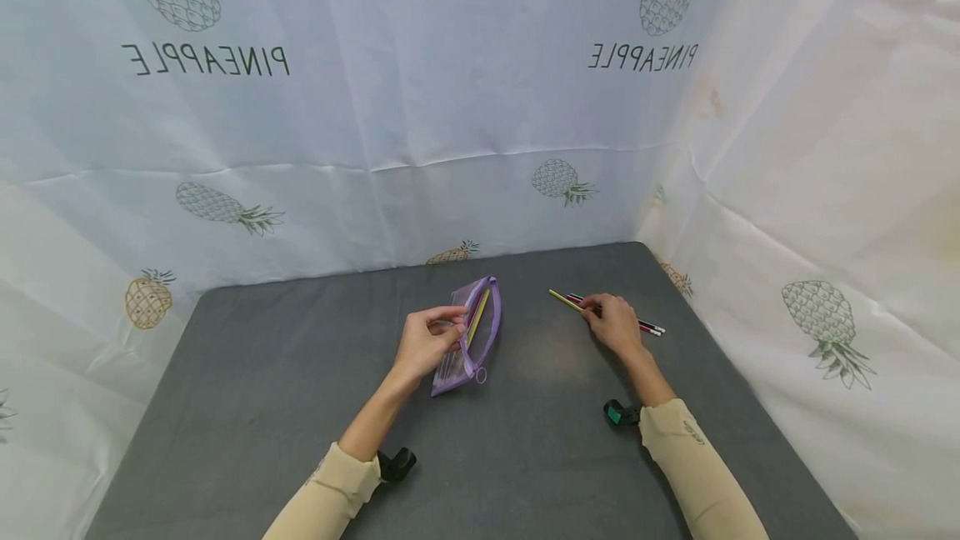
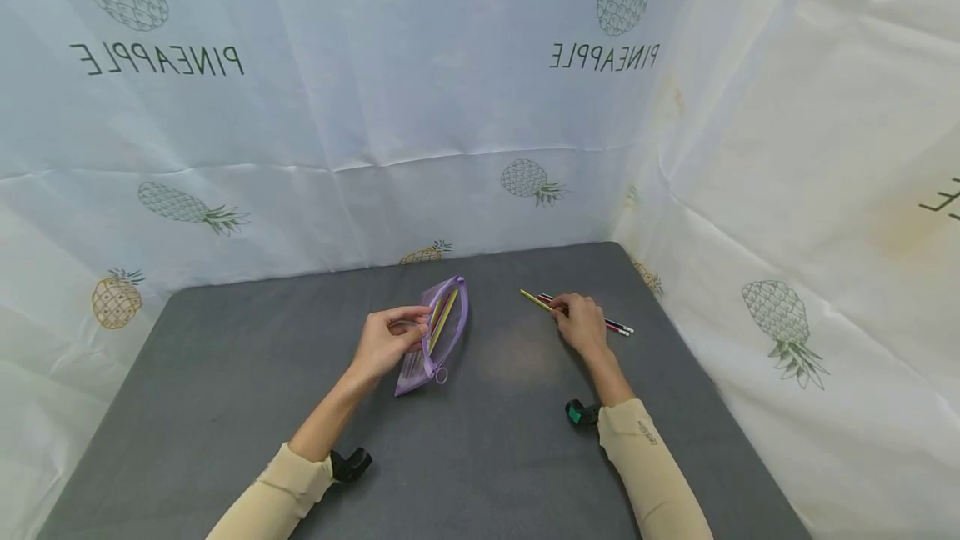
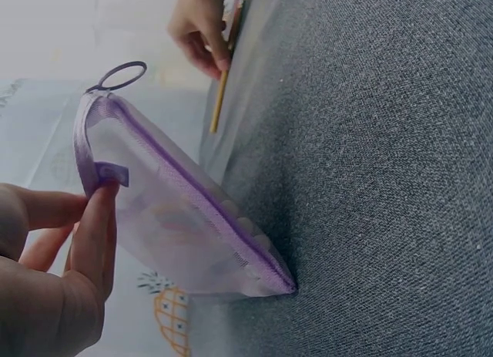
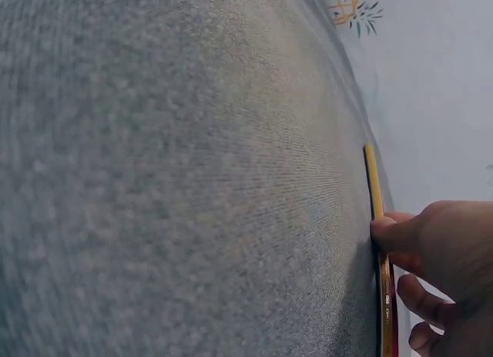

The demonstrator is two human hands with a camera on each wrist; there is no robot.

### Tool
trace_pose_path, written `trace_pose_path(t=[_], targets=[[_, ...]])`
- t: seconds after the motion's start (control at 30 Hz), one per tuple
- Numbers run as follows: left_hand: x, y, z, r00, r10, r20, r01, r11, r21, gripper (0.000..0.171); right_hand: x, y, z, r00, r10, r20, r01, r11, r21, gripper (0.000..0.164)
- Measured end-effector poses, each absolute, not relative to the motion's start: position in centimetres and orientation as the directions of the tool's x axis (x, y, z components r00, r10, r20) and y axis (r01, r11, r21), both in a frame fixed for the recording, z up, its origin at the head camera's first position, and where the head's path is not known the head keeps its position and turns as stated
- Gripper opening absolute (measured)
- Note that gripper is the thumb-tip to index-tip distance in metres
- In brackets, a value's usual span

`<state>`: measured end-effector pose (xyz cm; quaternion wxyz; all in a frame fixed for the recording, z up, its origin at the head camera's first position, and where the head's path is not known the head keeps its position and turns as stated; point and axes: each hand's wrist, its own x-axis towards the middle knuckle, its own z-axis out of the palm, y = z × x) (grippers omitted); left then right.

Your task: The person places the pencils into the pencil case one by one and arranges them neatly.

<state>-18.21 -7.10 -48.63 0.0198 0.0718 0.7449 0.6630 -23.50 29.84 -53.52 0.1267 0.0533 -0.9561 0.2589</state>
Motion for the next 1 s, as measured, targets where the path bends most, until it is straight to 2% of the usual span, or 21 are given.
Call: trace_pose_path(t=[0.4, 1.0], targets=[[-18.2, -7.0, -48.7, -0.986, 0.148, 0.072, 0.088, 0.104, 0.991, 0.03, -23.4, 29.2, -52.9, -0.959, -0.074, 0.275, -0.221, 0.804, -0.553, 0.024], [-18.2, -7.0, -48.7, -0.988, 0.142, 0.064, 0.08, 0.113, 0.99, 0.03, -22.4, 25.2, -48.9, -0.904, -0.102, 0.415, -0.391, 0.588, -0.708, 0.022]])
